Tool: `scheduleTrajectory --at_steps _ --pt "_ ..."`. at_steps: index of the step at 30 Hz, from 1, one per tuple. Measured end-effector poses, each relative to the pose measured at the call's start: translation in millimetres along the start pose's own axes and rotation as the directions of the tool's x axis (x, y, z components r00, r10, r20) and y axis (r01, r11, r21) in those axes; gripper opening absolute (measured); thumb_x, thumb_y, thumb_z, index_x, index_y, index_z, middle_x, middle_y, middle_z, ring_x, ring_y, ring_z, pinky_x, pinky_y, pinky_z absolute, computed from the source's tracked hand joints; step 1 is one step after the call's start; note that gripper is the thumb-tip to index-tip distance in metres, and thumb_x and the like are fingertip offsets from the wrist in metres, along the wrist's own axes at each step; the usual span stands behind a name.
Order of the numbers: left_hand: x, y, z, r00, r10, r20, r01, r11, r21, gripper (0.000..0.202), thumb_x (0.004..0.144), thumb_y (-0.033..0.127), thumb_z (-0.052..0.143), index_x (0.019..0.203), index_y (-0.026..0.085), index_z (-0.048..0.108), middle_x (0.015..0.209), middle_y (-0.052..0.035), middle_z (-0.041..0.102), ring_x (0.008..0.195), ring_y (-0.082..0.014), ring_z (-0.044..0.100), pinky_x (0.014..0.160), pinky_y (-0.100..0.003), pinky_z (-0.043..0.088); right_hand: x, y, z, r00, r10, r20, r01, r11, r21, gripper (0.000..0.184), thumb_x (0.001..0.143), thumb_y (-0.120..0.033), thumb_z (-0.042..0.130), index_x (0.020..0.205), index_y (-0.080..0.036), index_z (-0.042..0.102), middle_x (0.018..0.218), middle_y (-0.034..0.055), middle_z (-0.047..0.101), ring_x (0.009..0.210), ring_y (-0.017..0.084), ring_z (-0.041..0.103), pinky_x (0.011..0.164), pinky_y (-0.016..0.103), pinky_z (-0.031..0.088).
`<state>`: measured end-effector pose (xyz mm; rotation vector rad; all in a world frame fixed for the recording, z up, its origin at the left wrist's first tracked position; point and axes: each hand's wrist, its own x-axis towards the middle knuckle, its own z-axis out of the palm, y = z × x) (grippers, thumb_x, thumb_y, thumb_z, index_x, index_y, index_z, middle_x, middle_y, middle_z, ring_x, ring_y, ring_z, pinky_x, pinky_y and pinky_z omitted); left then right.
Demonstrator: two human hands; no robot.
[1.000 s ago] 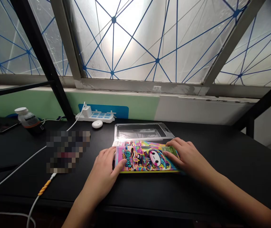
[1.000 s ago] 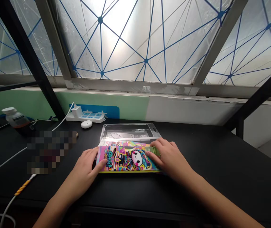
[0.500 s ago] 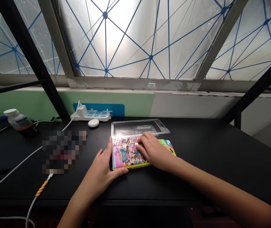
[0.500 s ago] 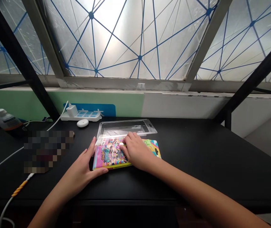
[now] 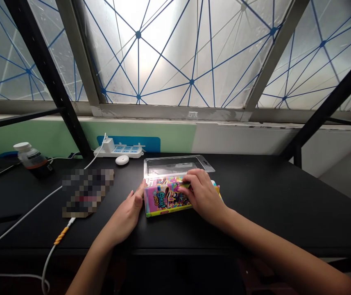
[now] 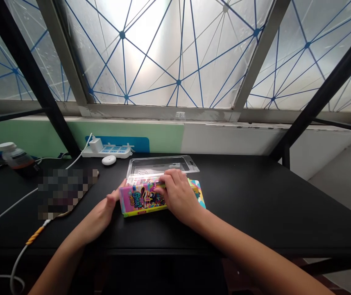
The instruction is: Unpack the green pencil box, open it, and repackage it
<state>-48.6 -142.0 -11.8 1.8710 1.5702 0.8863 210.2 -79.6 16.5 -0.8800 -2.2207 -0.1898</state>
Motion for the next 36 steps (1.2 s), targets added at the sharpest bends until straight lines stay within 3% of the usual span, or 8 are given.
scheduleTrajectory --at_steps 5,10,13,16,21,26,32,36 --pt "0 -2 -1.7 0.994 -0.109 0.029 0.109 0.994 0.002 0.067 0.101 0.065 0.020 0.151 0.028 0.043 0.157 -0.0046 0.038 0.149 -0.0316 0.026 0.119 -0.056 0.025 -20 -17 -52 0.933 -0.214 0.288 0.218 0.976 0.018 0.018 0.100 -0.032 0.051 0.087 -0.024 0.060 0.091 0.0043 0.070 0.088 0.022 0.065 0.098 0.045 0.043" --pt "2 -2 3.6 0.998 -0.053 0.041 0.049 0.993 0.109 0.076 0.091 0.063 0.055 0.155 0.027 0.034 0.160 -0.0091 0.030 0.149 -0.0361 0.018 0.117 -0.059 0.026 -52 23 -63 0.843 -0.069 0.533 0.047 0.997 0.055 0.045 0.090 -0.036 0.065 0.134 -0.026 0.055 0.149 0.0125 0.051 0.136 0.033 0.046 0.112 0.055 0.034" --pt "1 -1 4.3 0.998 -0.037 0.040 0.032 0.990 0.136 0.083 0.087 0.062 0.062 0.156 0.026 0.032 0.160 -0.0101 0.031 0.149 -0.0372 0.021 0.117 -0.058 0.028 -72 61 -56 0.828 0.144 0.542 -0.192 0.981 0.032 0.072 0.084 -0.028 0.066 0.151 -0.031 0.039 0.163 0.0094 0.029 0.146 0.034 0.034 0.111 0.055 0.038" --pt "0 -1 4.6 0.998 -0.069 0.009 0.067 0.991 0.112 0.083 0.088 0.062 0.060 0.157 0.027 0.030 0.160 -0.0089 0.033 0.148 -0.0387 0.025 0.115 -0.057 0.031 -82 79 -49 0.820 0.239 0.521 -0.336 0.937 0.099 0.071 0.086 -0.025 0.062 0.152 -0.035 0.037 0.156 0.0061 0.043 0.139 0.031 0.045 0.108 0.050 0.044" --pt "0 -4 3.0 0.989 -0.140 -0.051 0.136 0.988 -0.070 0.070 0.099 0.065 0.033 0.156 0.026 0.033 0.154 -0.0056 0.046 0.145 -0.0311 0.036 0.117 -0.047 0.032 -68 68 -45 0.831 0.340 0.439 -0.446 0.880 0.163 0.048 0.089 -0.046 0.061 0.135 -0.030 0.059 0.133 0.0078 0.066 0.120 0.032 0.061 0.100 0.050 0.050" --pt "0 -8 2.4 0.991 -0.131 -0.029 0.122 0.972 -0.201 0.081 0.097 0.072 0.010 0.159 0.022 0.022 0.148 -0.0102 0.053 0.141 -0.0293 0.044 0.118 -0.049 0.029 -63 65 -39 0.813 0.376 0.445 -0.491 0.854 0.175 0.059 0.092 -0.052 0.057 0.145 -0.027 0.048 0.133 0.0109 0.065 0.116 0.031 0.063 0.097 0.048 0.051" --pt "-1 8 7.3 0.991 0.019 -0.134 -0.005 0.995 0.100 0.091 0.084 0.069 0.059 0.158 0.027 0.026 0.149 -0.0109 0.053 0.142 -0.0391 0.040 0.112 -0.052 0.038 -79 70 -31 0.888 0.301 0.347 -0.369 0.917 0.148 0.073 0.088 -0.048 0.066 0.151 -0.024 0.039 0.144 0.0145 0.056 0.129 0.032 0.054 0.106 0.051 0.045" --pt "32 42 -4.4 0.967 0.163 -0.198 -0.130 0.977 0.169 0.092 0.083 0.060 0.068 0.157 0.027 0.024 0.152 -0.0113 0.048 0.137 -0.0349 0.048 0.110 -0.046 0.042 -46 81 -42 0.894 0.355 0.271 -0.407 0.898 0.167 0.072 0.086 -0.047 0.067 0.149 -0.023 0.043 0.143 0.0121 0.058 0.124 0.032 0.059 0.104 0.047 0.049"
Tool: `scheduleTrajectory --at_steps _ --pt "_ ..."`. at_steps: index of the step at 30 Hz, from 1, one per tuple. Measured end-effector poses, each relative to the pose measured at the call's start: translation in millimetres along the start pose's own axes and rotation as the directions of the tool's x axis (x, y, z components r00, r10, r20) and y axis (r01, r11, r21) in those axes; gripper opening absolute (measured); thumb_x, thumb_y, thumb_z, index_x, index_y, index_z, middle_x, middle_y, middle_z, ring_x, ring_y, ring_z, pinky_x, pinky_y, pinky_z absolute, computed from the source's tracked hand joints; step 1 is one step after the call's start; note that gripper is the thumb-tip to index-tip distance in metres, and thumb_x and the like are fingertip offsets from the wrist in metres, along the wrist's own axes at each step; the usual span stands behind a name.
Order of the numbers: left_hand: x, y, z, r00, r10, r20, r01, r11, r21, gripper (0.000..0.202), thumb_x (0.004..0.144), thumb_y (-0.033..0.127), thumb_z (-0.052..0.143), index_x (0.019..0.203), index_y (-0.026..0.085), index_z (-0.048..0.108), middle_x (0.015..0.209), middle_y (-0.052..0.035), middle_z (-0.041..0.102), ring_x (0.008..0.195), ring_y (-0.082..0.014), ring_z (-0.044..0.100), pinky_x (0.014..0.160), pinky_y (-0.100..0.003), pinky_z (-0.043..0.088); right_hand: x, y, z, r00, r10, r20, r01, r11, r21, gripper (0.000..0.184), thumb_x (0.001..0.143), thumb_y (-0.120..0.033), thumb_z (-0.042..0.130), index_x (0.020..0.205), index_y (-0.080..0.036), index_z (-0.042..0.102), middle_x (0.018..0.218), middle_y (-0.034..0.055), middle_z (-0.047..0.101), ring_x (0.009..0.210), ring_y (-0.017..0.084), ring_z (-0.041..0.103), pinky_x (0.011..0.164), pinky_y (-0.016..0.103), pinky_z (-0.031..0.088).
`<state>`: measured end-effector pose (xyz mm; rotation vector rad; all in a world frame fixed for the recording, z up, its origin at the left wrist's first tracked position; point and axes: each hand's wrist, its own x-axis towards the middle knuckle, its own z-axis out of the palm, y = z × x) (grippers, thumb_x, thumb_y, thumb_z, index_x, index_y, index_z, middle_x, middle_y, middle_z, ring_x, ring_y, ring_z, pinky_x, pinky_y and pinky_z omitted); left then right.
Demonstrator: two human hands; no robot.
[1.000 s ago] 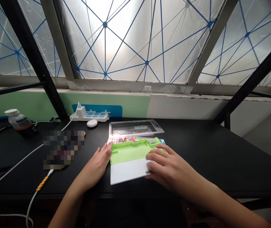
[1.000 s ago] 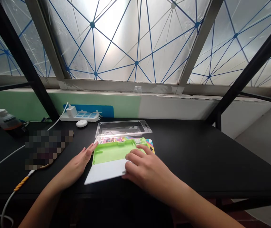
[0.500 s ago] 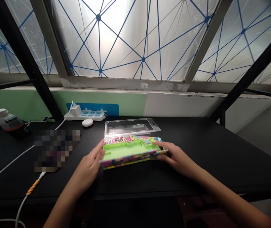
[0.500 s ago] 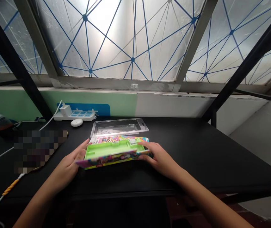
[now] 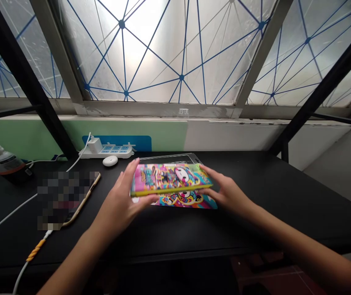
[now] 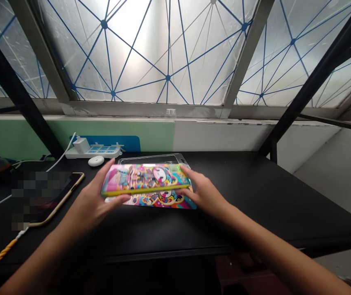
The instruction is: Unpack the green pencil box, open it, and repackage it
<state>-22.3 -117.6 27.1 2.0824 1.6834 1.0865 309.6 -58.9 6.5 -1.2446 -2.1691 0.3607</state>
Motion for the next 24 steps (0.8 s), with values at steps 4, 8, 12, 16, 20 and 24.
scheduleTrajectory --at_steps 4,8,12,16,20,24 --pt "65 5 2.1 0.993 0.114 -0.032 -0.112 0.992 0.060 0.082 0.087 0.055 0.065 0.153 0.019 0.032 0.155 -0.0153 0.042 0.141 -0.0328 0.043 0.114 -0.045 0.036 56 5 -13 0.996 0.004 -0.090 0.001 0.999 0.045 0.072 0.085 -0.045 0.067 0.149 -0.021 0.045 0.140 0.0096 0.061 0.124 0.032 0.060 0.105 0.046 0.049" --pt "94 -21 23.3 0.998 0.061 0.010 -0.062 0.984 0.169 0.076 0.090 0.057 0.059 0.150 0.016 0.036 0.156 -0.0183 0.040 0.148 -0.0319 0.029 0.118 -0.048 0.028 88 29 8 0.997 -0.007 -0.081 0.011 0.999 0.048 0.070 0.087 -0.045 0.064 0.149 -0.019 0.045 0.140 0.0110 0.061 0.122 0.032 0.062 0.103 0.045 0.049" --pt "86 -49 39.6 0.975 -0.114 0.191 0.054 0.955 0.291 0.083 0.092 0.067 0.048 0.155 0.016 0.030 0.161 -0.0206 0.030 0.151 -0.0350 0.021 0.118 -0.052 0.026 84 47 35 0.997 -0.071 0.009 0.072 0.994 -0.079 0.064 0.093 -0.049 0.055 0.149 -0.018 0.045 0.146 0.0134 0.055 0.131 0.032 0.054 0.108 0.046 0.045" --pt "78 -52 39.2 0.928 -0.214 0.307 0.079 0.914 0.398 0.087 0.094 0.072 0.034 0.158 0.014 0.025 0.165 -0.0213 0.013 0.152 -0.0375 0.009 0.118 -0.054 0.023 74 50 42 0.987 -0.132 0.096 0.155 0.944 -0.292 0.056 0.101 -0.051 0.039 0.148 -0.021 0.046 0.157 0.0133 0.040 0.147 0.032 0.032 0.113 0.056 0.034" --pt "79 -43 37.5 0.950 -0.170 0.263 0.020 0.871 0.492 0.080 0.097 0.070 0.026 0.155 0.016 0.033 0.164 -0.0183 0.021 0.152 -0.0371 0.010 0.117 -0.062 0.020 70 38 38 0.975 -0.213 0.067 0.219 0.856 -0.469 0.052 0.103 -0.046 0.038 0.145 -0.018 0.048 0.162 0.0190 0.028 0.148 0.035 0.027 0.114 0.064 0.023" --pt "80 -30 45.8 0.988 0.018 0.154 -0.093 0.866 0.491 0.068 0.102 0.059 0.028 0.153 0.015 0.036 0.162 -0.0161 0.028 0.152 -0.0316 0.019 0.118 -0.056 0.025 54 7 37 0.894 -0.446 0.036 0.425 0.822 -0.378 0.042 0.099 -0.037 0.051 0.136 -0.018 0.055 0.151 0.0193 0.047 0.137 0.032 0.046 0.114 0.058 0.030"
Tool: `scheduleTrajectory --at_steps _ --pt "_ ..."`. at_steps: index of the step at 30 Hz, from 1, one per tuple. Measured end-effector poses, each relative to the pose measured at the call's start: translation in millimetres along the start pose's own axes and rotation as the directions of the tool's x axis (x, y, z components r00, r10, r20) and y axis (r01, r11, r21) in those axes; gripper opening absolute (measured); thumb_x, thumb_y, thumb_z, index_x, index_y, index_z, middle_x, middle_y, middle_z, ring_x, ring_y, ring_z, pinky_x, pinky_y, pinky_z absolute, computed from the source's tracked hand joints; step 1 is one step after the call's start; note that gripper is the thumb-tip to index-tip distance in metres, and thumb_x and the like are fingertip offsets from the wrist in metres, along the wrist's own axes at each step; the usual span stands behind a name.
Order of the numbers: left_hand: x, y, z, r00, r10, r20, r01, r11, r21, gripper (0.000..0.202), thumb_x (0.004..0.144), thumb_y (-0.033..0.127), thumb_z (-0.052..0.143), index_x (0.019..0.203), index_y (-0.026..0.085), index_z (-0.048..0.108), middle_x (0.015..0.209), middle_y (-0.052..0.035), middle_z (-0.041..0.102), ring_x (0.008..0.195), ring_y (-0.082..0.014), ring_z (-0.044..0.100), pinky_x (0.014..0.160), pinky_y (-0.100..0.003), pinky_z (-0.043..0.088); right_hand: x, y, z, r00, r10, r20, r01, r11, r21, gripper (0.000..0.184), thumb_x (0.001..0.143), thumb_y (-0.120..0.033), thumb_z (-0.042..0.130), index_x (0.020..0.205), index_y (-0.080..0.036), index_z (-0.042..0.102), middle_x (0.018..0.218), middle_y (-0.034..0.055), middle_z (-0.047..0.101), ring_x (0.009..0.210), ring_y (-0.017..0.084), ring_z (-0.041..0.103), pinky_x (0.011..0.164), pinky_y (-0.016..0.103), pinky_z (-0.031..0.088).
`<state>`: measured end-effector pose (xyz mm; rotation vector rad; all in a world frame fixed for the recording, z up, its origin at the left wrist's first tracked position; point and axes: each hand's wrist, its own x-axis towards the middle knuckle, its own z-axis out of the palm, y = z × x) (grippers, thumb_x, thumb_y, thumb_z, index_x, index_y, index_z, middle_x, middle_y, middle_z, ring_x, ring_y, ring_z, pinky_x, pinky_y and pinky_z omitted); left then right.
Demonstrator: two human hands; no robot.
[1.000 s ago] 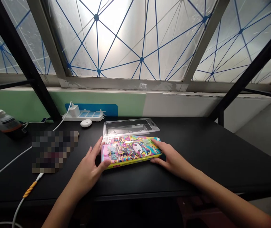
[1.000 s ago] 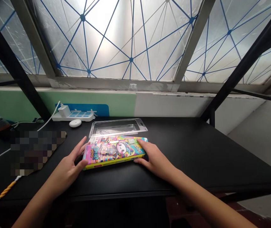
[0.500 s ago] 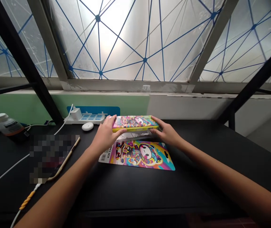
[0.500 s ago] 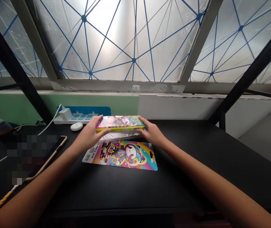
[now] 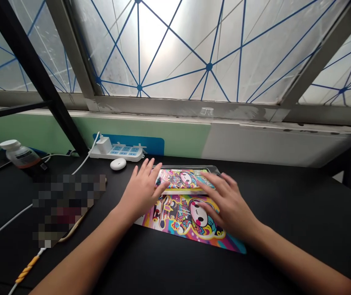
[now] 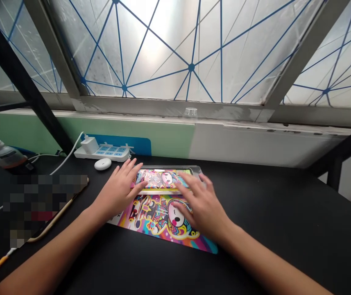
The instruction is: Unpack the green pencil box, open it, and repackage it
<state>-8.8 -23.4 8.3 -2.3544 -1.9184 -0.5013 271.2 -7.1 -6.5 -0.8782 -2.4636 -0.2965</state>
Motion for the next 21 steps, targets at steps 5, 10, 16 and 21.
scheduleTrajectory --at_steps 5,10,16,21 --pt "3 24 8.7 0.985 0.169 -0.033 -0.168 0.985 0.025 0.063 0.102 0.055 0.035 0.151 0.017 0.039 0.160 -0.0173 0.033 0.150 -0.0340 0.024 0.115 -0.056 0.031 -2 -36 -6 0.923 -0.199 0.330 0.082 0.938 0.335 0.054 0.096 -0.049 0.054 0.142 -0.020 0.054 0.148 0.0153 0.053 0.136 0.032 0.049 0.109 0.049 0.042" --pt "6 15 10.7 0.990 0.115 0.077 -0.120 0.990 0.070 0.055 0.104 0.052 0.028 0.144 0.021 0.050 0.154 -0.0168 0.044 0.145 -0.0341 0.036 0.113 -0.056 0.033 2 -34 -3 0.802 -0.128 0.583 -0.135 0.913 0.386 0.087 0.092 -0.066 0.048 0.160 -0.024 0.013 0.165 0.0135 0.018 0.150 0.038 0.019 0.118 0.066 0.013" --pt "6 -10 -0.3 0.996 0.020 0.088 -0.025 0.998 0.054 0.053 0.105 0.051 0.023 0.130 0.021 0.059 0.150 -0.0151 0.050 0.143 -0.0329 0.040 0.111 -0.055 0.036 5 -35 -14 0.809 -0.025 0.587 -0.239 0.898 0.368 0.061 0.092 -0.064 0.052 0.141 -0.026 0.054 0.153 0.0122 0.047 0.140 0.035 0.040 0.116 0.059 0.027" --pt "5 -8 3.6 0.999 0.003 0.048 -0.007 0.997 0.081 0.054 0.103 0.057 0.028 0.126 0.020 0.060 0.157 -0.0158 0.040 0.145 -0.0327 0.037 0.110 -0.054 0.037 4 -37 -6 0.889 0.196 0.413 -0.300 0.932 0.204 0.043 0.098 -0.051 0.050 0.125 -0.020 0.059 0.121 0.0142 0.063 0.110 0.030 0.057 0.094 0.049 0.046"
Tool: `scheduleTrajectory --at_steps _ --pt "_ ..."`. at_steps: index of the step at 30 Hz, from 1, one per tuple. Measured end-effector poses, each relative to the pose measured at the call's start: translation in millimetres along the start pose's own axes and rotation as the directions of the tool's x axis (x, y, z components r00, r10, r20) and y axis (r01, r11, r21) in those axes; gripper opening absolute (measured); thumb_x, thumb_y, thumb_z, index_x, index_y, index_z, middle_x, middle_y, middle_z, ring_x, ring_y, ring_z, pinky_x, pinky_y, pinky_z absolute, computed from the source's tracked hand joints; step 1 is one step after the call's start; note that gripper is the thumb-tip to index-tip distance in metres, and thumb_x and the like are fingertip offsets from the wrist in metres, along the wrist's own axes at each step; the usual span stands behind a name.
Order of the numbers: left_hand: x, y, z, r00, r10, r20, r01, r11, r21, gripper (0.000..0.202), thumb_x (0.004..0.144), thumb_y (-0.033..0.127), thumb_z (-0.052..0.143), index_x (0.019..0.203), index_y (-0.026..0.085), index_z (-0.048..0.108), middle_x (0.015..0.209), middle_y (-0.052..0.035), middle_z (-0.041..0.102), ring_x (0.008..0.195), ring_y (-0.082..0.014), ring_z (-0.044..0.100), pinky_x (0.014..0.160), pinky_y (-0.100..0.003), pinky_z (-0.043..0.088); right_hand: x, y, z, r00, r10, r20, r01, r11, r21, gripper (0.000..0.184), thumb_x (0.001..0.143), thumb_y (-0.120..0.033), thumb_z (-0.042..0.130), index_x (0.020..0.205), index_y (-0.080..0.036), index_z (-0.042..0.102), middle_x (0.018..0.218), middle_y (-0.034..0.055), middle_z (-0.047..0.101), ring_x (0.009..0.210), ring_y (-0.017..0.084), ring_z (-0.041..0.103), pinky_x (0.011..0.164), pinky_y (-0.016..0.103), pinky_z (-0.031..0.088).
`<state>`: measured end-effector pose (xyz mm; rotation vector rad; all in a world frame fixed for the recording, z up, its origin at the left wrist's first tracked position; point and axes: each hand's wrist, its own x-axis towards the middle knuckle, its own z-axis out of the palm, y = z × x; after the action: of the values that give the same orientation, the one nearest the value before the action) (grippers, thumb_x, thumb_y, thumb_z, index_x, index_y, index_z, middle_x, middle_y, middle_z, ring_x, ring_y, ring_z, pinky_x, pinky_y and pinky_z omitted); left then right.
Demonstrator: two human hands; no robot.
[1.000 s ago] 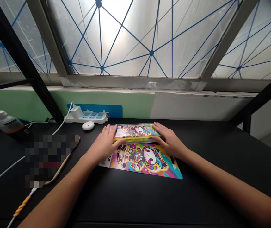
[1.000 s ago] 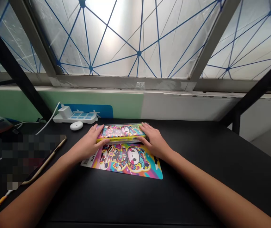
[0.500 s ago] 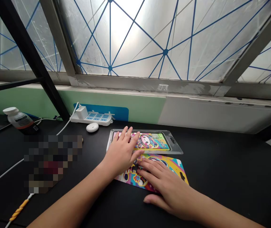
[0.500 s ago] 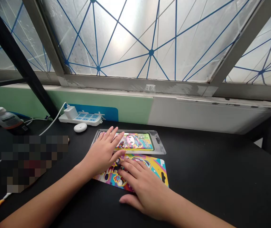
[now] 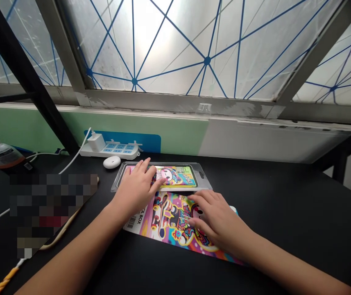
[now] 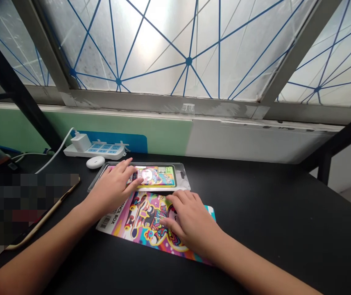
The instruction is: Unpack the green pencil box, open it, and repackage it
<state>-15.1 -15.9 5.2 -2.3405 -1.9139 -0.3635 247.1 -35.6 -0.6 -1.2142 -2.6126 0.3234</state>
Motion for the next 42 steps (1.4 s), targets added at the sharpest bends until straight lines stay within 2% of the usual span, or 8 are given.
scheduleTrajectory --at_steps 5,12,17,22,28,33,38,42 --pt "1 3 7.8 0.997 -0.056 0.045 0.055 0.998 0.012 0.065 0.102 0.060 0.024 0.153 0.022 0.037 0.161 -0.0122 0.033 0.150 -0.0356 0.024 0.113 -0.061 0.029 4 5 11 0.992 0.073 -0.106 -0.082 0.993 -0.085 0.031 0.096 -0.049 0.053 0.104 -0.020 0.060 0.106 0.0112 0.061 0.094 0.027 0.057 0.082 0.045 0.047" --pt "2 -2 4.5 0.995 -0.032 0.094 0.035 0.999 -0.033 0.060 0.103 0.055 0.021 0.149 0.026 0.046 0.161 -0.0109 0.033 0.150 -0.0358 0.024 0.111 -0.063 0.029 1 4 12 0.985 0.045 -0.166 -0.048 0.999 -0.015 0.026 0.095 -0.046 0.055 0.100 -0.021 0.053 0.100 0.0102 0.061 0.087 0.025 0.058 0.077 0.040 0.047" --pt "2 -5 -0.9 0.993 -0.053 0.109 0.064 0.993 -0.101 0.055 0.103 0.052 0.022 0.140 0.029 0.055 0.159 -0.0088 0.038 0.149 -0.0347 0.027 0.112 -0.061 0.028 -3 -1 6 0.990 0.127 -0.061 -0.124 0.990 0.062 0.034 0.096 -0.047 0.051 0.114 -0.019 0.047 0.095 0.0096 0.066 0.083 0.025 0.064 0.069 0.035 0.046" --pt "0 -7 -5.1 0.992 -0.074 0.098 0.086 0.989 -0.121 0.053 0.102 0.056 0.028 0.134 0.029 0.060 0.156 -0.0089 0.044 0.148 -0.0351 0.029 0.112 -0.060 0.028 -8 2 -25 0.989 -0.050 0.141 0.047 0.999 0.023 0.031 0.099 -0.052 0.045 0.101 -0.023 0.055 0.088 0.0052 0.067 0.076 0.022 0.062 0.066 0.032 0.042" --pt "-1 -4 -12.0 0.998 -0.033 0.060 0.041 0.989 -0.141 0.042 0.103 0.046 0.031 0.107 0.026 0.068 0.143 -0.0090 0.057 0.140 -0.0331 0.043 0.108 -0.058 0.035 -4 55 -54 0.997 -0.031 0.075 0.027 0.998 0.048 0.046 0.099 -0.056 0.040 0.068 -0.023 0.045 0.066 -0.0006 0.052 0.062 0.016 0.048 0.060 0.029 0.036" --pt "-6 4 -8.5 0.999 0.009 0.043 -0.004 0.993 -0.114 0.036 0.102 0.046 0.035 0.108 0.025 0.064 0.149 -0.0105 0.052 0.144 -0.0323 0.037 0.108 -0.061 0.034 7 101 -49 0.971 0.217 0.102 -0.230 0.962 0.147 0.042 0.096 -0.059 0.043 0.085 -0.022 0.061 0.082 0.0027 0.067 0.074 0.020 0.059 0.066 0.031 0.043" --pt "-11 13 -1.2 0.994 -0.008 0.109 0.017 0.996 -0.084 0.051 0.102 0.051 0.030 0.143 0.025 0.048 0.160 -0.0091 0.036 0.150 -0.0329 0.026 0.113 -0.067 0.023 14 78 -33 0.962 0.271 -0.028 -0.255 0.930 0.263 0.039 0.095 -0.057 0.046 0.100 -0.023 0.065 0.099 0.0061 0.071 0.088 0.023 0.063 0.075 0.034 0.046" --pt "-11 17 -1.9 0.989 0.011 0.148 0.000 0.997 -0.075 0.054 0.103 0.052 0.028 0.148 0.029 0.045 0.162 -0.0075 0.032 0.151 -0.0327 0.023 0.114 -0.066 0.021 17 60 -28 0.964 0.259 0.055 -0.265 0.933 0.244 0.046 0.095 -0.062 0.042 0.089 -0.023 0.065 0.083 0.0028 0.069 0.072 0.020 0.059 0.064 0.031 0.042"
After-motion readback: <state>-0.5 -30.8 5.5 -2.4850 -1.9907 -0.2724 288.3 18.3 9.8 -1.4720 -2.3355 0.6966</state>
